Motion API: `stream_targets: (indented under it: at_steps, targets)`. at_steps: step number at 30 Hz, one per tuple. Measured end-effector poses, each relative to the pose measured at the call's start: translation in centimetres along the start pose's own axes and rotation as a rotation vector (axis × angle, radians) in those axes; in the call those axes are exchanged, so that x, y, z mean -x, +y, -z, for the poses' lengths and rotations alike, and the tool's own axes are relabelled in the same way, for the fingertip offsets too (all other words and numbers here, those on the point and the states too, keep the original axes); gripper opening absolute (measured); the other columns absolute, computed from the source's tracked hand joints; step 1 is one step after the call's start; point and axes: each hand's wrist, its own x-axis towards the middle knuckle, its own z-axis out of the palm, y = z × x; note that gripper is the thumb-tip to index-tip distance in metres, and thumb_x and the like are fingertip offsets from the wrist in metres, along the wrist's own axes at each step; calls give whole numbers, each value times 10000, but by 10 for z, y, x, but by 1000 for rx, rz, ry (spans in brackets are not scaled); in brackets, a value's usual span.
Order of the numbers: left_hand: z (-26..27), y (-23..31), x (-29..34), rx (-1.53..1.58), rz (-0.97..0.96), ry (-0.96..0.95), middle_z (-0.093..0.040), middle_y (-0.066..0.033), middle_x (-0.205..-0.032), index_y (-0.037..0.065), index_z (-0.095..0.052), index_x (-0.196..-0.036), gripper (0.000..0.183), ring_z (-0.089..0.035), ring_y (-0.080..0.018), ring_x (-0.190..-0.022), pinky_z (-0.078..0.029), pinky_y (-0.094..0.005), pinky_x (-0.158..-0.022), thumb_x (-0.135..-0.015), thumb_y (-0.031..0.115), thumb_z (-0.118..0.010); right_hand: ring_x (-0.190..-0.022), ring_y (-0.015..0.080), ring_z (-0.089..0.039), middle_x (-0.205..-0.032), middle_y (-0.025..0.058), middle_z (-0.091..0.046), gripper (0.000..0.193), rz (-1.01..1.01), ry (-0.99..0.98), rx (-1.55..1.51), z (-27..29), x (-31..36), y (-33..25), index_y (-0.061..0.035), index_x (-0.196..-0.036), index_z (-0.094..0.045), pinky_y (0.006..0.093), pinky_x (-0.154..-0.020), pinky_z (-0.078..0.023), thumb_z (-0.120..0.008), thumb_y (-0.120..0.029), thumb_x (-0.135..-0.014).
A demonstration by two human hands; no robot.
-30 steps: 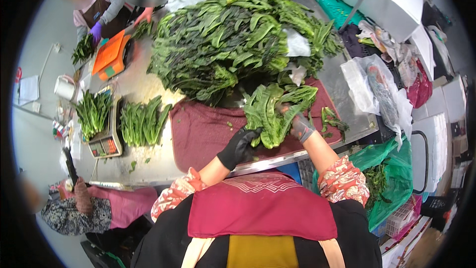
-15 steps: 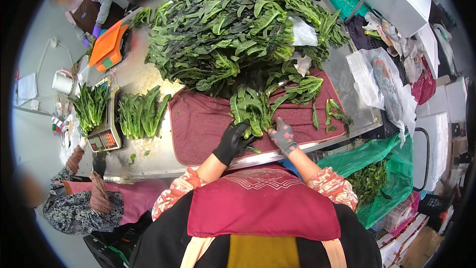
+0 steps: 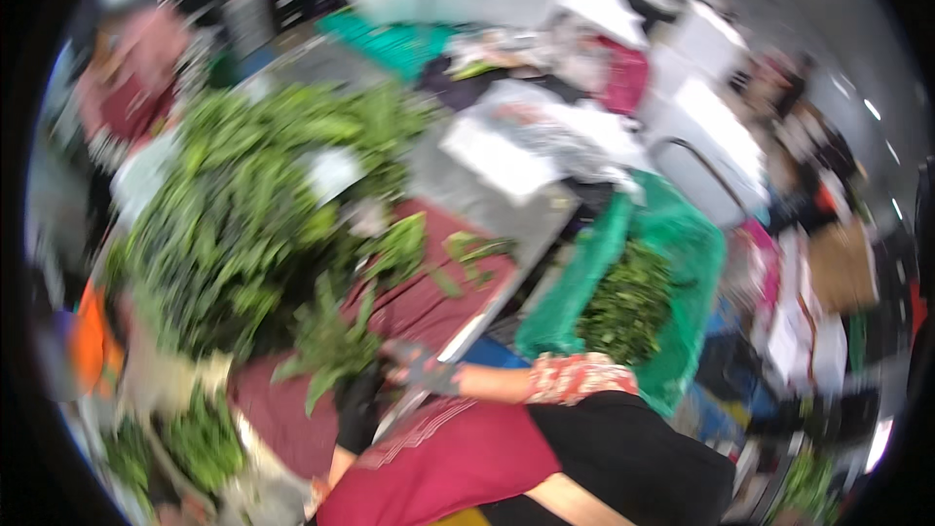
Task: The person sorts leafy green vegetables on a stainless steel table, picking up bunches, trimming stems, and placing them into piles or onto a digital scale. Another worker nearby also handles vegetables and uses a scale.
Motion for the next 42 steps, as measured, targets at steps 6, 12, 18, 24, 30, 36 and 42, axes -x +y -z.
stream_targets:
  at_steps: [6, 12, 18, 24, 30, 36, 42]
  targets:
    - [-13, 14, -23, -179, -176, 171, -606, -176, -903, 12, -529, -1119, 352, -568, -359, -802, -438, -399, -694, -768, 5, -551, -901, 214, -530, -995, 115, -558, 356, -283, 89, -515, 31, 22, 6, -45, -1133, -506, 333, -793, -435, -497, -232, -830]
    - [-4, 26, -48, -425, -311, 432, -634, -177, -909, -10, -590, -998, 280, -595, -308, -723, -439, -387, -617, -752, -91, -483, -789, 149, -537, -903, 62, -579, 312, -137, 341, -550, 70, 15, 46, -82, -1131, -524, 309, -727, -443, -437, -240, -876]
    - [-10, 0, -39, -244, -341, 240, -582, -157, -887, -5, -484, -1133, 410, -557, -302, -749, -454, -376, -669, -735, -82, -547, -690, 176, -596, -915, 97, -607, 403, -459, 295, -1067, 130, 1, -15, -41, -1017, -541, 298, -554, -492, -492, -413, -868]
    - [-22, -2, -30, -54, -157, 92, -559, -168, -871, 11, -340, -1308, 633, -532, -331, -741, -422, -402, -611, -713, -50, -544, -699, 202, -603, -897, 91, -611, 409, -572, -173, -1201, 69, 5, -47, -13, -1057, -522, 292, -560, -493, -569, -356, -840]
    - [-40, -20, -3, 218, -98, 180, -566, -139, -1039, 56, -465, -1213, 441, -543, -313, -919, -427, -371, -811, -787, -41, -515, -684, 115, -555, -820, 40, -581, 225, -437, 90, -542, 51, 2, -48, 17, -977, -532, 238, -622, -454, -572, -126, -807]
    - [-20, 3, 1, 110, -167, 87, -564, -114, -1138, 57, -450, -1245, 483, -556, -257, -1024, -427, -335, -869, -783, -73, -512, -729, 107, -517, -828, 41, -542, 204, -273, 160, -578, 43, 10, -52, 14, -957, -535, 220, -656, -423, -569, -55, -767]
    - [-31, -6, 9, 139, -183, 124, -534, -118, -1181, 66, -499, -1217, 512, -503, -260, -1102, -370, -343, -946, -750, -130, -422, -774, 123, -513, -896, 47, -496, 145, -162, 221, -550, 40, 17, -37, 5, -890, -560, 228, -658, -420, -576, -19, -748]
